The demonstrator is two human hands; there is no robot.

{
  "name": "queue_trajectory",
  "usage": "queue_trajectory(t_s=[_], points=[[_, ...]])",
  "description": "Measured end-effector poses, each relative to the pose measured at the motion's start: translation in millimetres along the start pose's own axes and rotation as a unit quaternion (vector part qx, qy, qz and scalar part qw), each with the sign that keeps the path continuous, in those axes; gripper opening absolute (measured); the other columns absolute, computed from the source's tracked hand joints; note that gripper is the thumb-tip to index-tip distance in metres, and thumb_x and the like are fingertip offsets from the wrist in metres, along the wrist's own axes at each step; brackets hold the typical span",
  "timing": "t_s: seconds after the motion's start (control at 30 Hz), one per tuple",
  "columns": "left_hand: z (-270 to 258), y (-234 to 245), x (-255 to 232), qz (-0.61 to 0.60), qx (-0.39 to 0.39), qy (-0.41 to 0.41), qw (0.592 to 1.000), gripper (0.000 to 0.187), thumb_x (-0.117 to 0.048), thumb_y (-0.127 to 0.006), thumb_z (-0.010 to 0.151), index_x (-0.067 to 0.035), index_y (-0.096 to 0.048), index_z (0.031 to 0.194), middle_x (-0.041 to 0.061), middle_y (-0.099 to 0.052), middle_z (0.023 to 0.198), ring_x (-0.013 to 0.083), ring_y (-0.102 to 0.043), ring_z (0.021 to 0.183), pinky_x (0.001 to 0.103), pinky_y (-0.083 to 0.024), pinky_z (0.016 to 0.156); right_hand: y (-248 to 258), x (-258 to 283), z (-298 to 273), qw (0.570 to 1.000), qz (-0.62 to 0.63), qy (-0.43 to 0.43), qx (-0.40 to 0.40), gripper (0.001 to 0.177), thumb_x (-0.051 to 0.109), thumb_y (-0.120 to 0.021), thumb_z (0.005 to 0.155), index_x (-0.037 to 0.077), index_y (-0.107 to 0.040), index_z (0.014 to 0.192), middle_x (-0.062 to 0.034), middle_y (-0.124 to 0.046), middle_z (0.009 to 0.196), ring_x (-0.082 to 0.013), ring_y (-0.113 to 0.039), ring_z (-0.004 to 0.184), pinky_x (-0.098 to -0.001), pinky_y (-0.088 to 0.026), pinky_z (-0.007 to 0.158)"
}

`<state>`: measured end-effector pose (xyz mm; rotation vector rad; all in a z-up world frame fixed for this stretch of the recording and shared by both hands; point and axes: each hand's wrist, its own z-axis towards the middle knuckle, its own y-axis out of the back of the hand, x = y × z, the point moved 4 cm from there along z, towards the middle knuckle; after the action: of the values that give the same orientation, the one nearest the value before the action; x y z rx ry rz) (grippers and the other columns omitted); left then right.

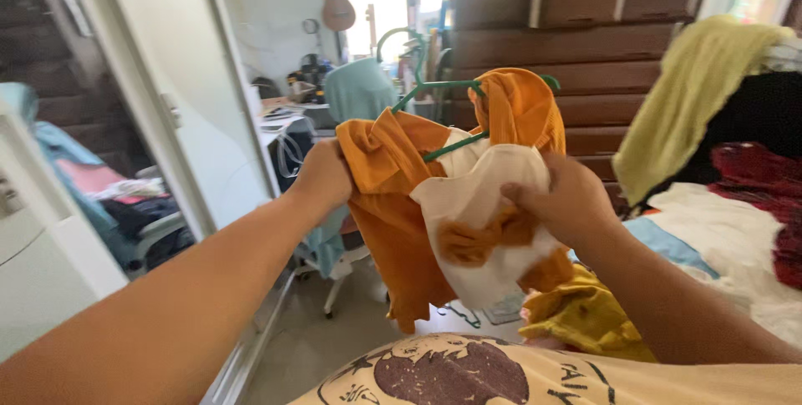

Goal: The person picks up various children's clothing items from a pile on a bed, places them onto green plastic hangers, and hangs them inside a white wardrobe. The items include a plaid shirt, a white t-shirt, a pink dress, a red top, a white t-shirt with orange trim, an orange outfit, and a red plaid dress.

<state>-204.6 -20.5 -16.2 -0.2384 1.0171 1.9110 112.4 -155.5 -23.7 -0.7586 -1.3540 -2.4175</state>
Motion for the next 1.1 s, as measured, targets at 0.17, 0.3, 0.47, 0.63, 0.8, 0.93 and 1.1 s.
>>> queue_trajectory(t_s=[0.17, 0.3, 0.47, 0.63, 0.8, 0.93, 1.1], points=[[-17.4, 31.0, -9.2, 0.023, -0.032, -0.018, 0.999, 0.024, -0.021, -0.067, 0.087, -0.008, -0.072, 0.106, 0.019, -0.075, 0.09, 0.0343, -0.073, 0.087, 0.039, -0.055, 0.076, -33.3, 25.2, -1.0, 0.902, 0.346, -0.052, 0.254, 0.046, 0.023, -0.077, 0.078, -0.003, -0.071, 0.115, -0.0164, -0.081, 0.1, -0.025, -0.078, 0.089, -0.0389, -0.061, 0.083], [-39.6, 45.5, 0.1, 0.037, -0.029, 0.061, 0.997, 0.025, -0.025, -0.07, 0.086, -0.008, -0.072, 0.104, 0.018, -0.076, 0.089, 0.0345, -0.073, 0.085, 0.04, -0.055, 0.074, -82.2, 23.0, -7.9, 0.792, 0.452, -0.139, 0.385, 0.037, 0.008, -0.07, 0.08, -0.011, -0.07, 0.112, -0.0234, -0.078, 0.097, -0.0304, -0.076, 0.081, -0.0428, -0.062, 0.077], [-47.2, 63.4, 10.1, 0.159, -0.005, -0.04, 0.986, 0.027, -0.025, -0.075, 0.081, -0.007, -0.073, 0.101, 0.019, -0.075, 0.095, 0.0398, -0.069, 0.091, 0.041, -0.055, 0.077, -150.1, 16.4, -11.1, 0.469, 0.557, -0.11, 0.676, 0.034, 0.002, -0.064, 0.082, -0.017, -0.063, 0.11, -0.0294, -0.074, 0.103, -0.0329, -0.077, 0.088, -0.0423, -0.062, 0.083], [-52.0, 76.4, 25.0, 0.139, -0.039, 0.004, 0.99, 0.026, -0.024, -0.076, 0.079, -0.006, -0.072, 0.097, 0.02, -0.074, 0.095, 0.0406, -0.069, 0.092, 0.043, -0.055, 0.078, -172.4, 51.8, -4.8, 0.617, 0.475, -0.096, 0.621, 0.036, 0.01, -0.064, 0.089, -0.014, -0.065, 0.116, -0.0251, -0.074, 0.113, -0.0329, -0.073, 0.102, -0.0447, -0.057, 0.097], [-62.4, 100.7, 43.2, 0.188, -0.064, 0.045, 0.979, 0.023, -0.026, -0.073, 0.085, -0.006, -0.073, 0.097, 0.022, -0.074, 0.094, 0.0426, -0.069, 0.094, 0.045, -0.056, 0.08, -138.8, 116.6, -34.9, 0.615, 0.591, -0.101, 0.513, 0.046, 0.019, -0.059, 0.086, -0.001, -0.064, 0.127, -0.0207, -0.075, 0.121, -0.033, -0.068, 0.116, -0.0478, -0.051, 0.105], [-68.8, 127.3, 40.2, 0.187, -0.064, 0.022, 0.98, 0.024, -0.027, -0.072, 0.087, -0.005, -0.074, 0.098, 0.024, -0.072, 0.094, 0.0441, -0.068, 0.095, 0.047, -0.055, 0.08, -126.1, 139.8, -48.8, 0.567, 0.603, -0.097, 0.553, 0.051, 0.027, -0.061, 0.087, 0.001, -0.059, 0.131, -0.0212, -0.071, 0.121, -0.0362, -0.068, 0.111, -0.0537, -0.051, 0.101], [-88.7, 146.4, 44.5, 0.162, -0.097, 0.032, 0.981, 0.027, -0.028, -0.073, 0.085, -0.004, -0.074, 0.098, 0.026, -0.072, 0.092, 0.0451, -0.068, 0.094, 0.047, -0.055, 0.079, -161.9, 168.3, -57.2, 0.628, 0.575, -0.157, 0.5, 0.056, 0.039, -0.062, 0.088, 0.004, -0.06, 0.132, -0.0194, -0.071, 0.124, -0.0354, -0.066, 0.119, -0.0528, -0.056, 0.101]])
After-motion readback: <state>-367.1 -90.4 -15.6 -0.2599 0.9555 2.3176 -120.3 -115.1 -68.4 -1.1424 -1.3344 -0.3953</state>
